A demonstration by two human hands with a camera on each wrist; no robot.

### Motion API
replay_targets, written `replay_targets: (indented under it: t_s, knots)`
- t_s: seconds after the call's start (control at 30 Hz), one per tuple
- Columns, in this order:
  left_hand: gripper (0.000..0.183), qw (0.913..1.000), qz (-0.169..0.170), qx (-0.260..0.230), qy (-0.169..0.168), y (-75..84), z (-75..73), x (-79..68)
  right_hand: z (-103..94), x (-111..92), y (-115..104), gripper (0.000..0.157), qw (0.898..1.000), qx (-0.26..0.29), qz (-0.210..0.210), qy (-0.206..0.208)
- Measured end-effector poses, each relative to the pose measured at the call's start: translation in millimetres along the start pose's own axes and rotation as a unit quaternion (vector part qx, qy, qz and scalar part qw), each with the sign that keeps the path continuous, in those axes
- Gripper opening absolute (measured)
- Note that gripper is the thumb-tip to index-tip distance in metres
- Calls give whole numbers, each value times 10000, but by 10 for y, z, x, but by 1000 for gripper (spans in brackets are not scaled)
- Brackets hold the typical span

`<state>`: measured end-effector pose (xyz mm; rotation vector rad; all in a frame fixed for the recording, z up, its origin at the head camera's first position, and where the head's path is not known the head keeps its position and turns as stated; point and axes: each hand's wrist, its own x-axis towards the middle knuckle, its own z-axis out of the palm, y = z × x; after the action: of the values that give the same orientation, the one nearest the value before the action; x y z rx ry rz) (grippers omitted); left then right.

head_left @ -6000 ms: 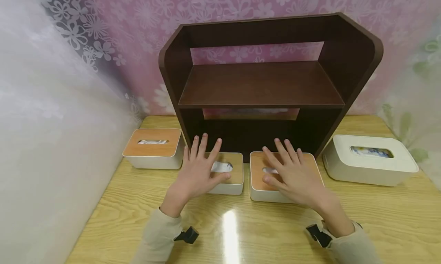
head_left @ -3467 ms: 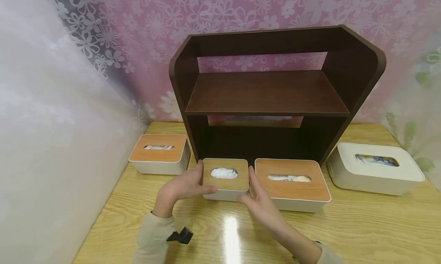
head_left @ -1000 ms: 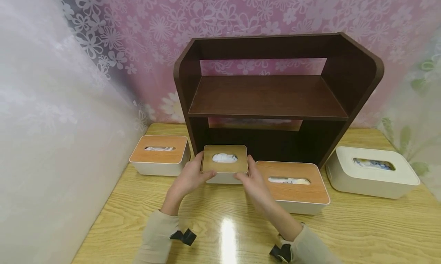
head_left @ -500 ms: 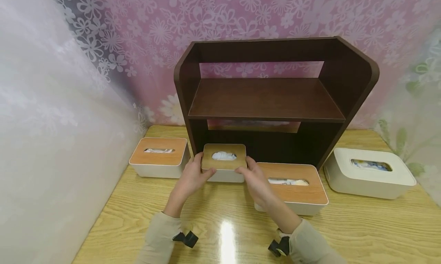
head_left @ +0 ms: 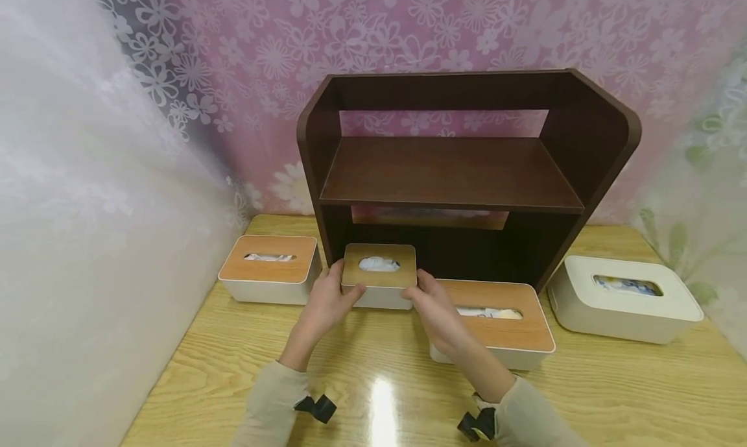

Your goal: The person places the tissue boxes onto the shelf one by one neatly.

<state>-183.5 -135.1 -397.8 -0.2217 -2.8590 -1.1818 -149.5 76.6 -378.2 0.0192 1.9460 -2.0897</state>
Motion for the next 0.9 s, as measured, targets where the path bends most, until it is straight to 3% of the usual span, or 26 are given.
replay_targets:
  t_s: [0.57,0.9]
  knots:
    - [72,9997,-190,50,125,38,40,-27,8,-133,0,84,9992,343,-29,-213]
    - [69,9992,-73,-387,20,73,11,-45,-45,-39,-17,83,9988,418,-23,-240]
